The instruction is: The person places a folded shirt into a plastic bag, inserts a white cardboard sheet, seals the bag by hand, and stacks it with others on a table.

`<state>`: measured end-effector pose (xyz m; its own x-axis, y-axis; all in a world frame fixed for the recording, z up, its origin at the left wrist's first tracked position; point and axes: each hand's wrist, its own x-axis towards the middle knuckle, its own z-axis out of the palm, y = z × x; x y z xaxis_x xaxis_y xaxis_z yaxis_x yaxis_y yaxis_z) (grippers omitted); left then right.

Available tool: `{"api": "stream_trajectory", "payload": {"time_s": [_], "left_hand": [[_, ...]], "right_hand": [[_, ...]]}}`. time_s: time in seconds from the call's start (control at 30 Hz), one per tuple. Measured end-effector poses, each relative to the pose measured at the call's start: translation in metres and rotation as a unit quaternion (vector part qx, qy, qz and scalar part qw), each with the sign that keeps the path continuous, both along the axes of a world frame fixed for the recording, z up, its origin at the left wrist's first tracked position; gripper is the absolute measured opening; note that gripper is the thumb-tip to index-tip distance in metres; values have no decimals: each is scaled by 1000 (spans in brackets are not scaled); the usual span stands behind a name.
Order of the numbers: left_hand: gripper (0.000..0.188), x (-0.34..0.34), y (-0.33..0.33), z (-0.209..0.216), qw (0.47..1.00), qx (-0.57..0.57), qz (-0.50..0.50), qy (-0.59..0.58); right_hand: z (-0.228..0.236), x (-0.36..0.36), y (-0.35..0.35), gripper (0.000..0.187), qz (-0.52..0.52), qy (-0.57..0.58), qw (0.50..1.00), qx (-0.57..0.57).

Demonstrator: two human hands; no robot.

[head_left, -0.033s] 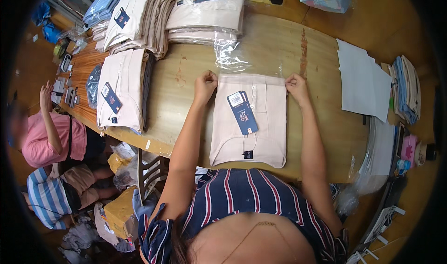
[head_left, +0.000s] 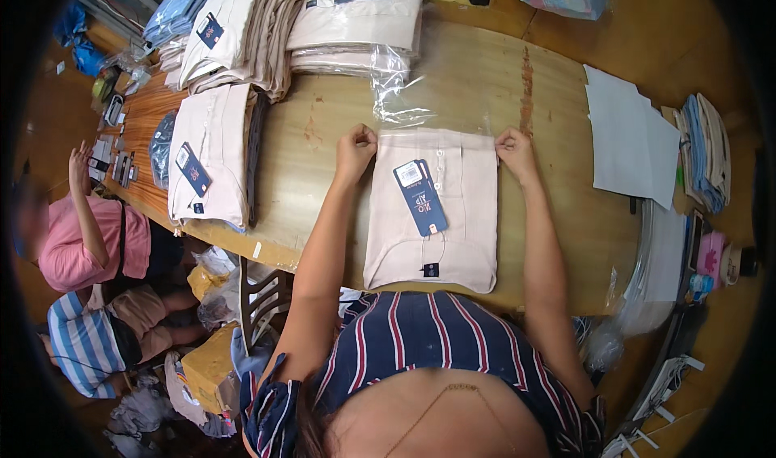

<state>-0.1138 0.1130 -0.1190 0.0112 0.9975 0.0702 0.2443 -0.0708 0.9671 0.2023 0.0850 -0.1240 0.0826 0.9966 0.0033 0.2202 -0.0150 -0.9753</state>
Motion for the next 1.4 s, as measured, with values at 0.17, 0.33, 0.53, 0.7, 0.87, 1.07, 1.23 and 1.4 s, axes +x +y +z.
{"api": "stream_trajectory", "payload": {"time_s": [0.17,0.33,0.53,0.7,0.87,1.07,1.23,1.4], "left_hand": [[13,-12,-46,16,993,-86,-76,-22],[15,-17,-70,34,975,-165,-123,-84],[16,-30,-119,40,960,-215,-134,-117],[15,-52,-206,36,945,-261,-147,-134],[13,-56,-270,41,949,-255,-181,-38],[8,-43,-223,56,976,-189,-100,-29],[24,56,-241,59,923,9,-368,110],[28,119,-194,93,795,108,-532,272]], "right_hand": [[17,-3,-42,14,33,21,996,-84],[33,-3,-69,19,97,87,984,-117],[30,-8,-128,18,192,102,963,-162],[39,-18,-210,12,273,51,933,-227],[50,-29,-244,6,263,35,935,-237],[45,-30,-153,9,129,201,958,-157],[40,22,-168,21,-99,253,948,-163],[29,36,-260,38,-191,352,906,-135]]}}
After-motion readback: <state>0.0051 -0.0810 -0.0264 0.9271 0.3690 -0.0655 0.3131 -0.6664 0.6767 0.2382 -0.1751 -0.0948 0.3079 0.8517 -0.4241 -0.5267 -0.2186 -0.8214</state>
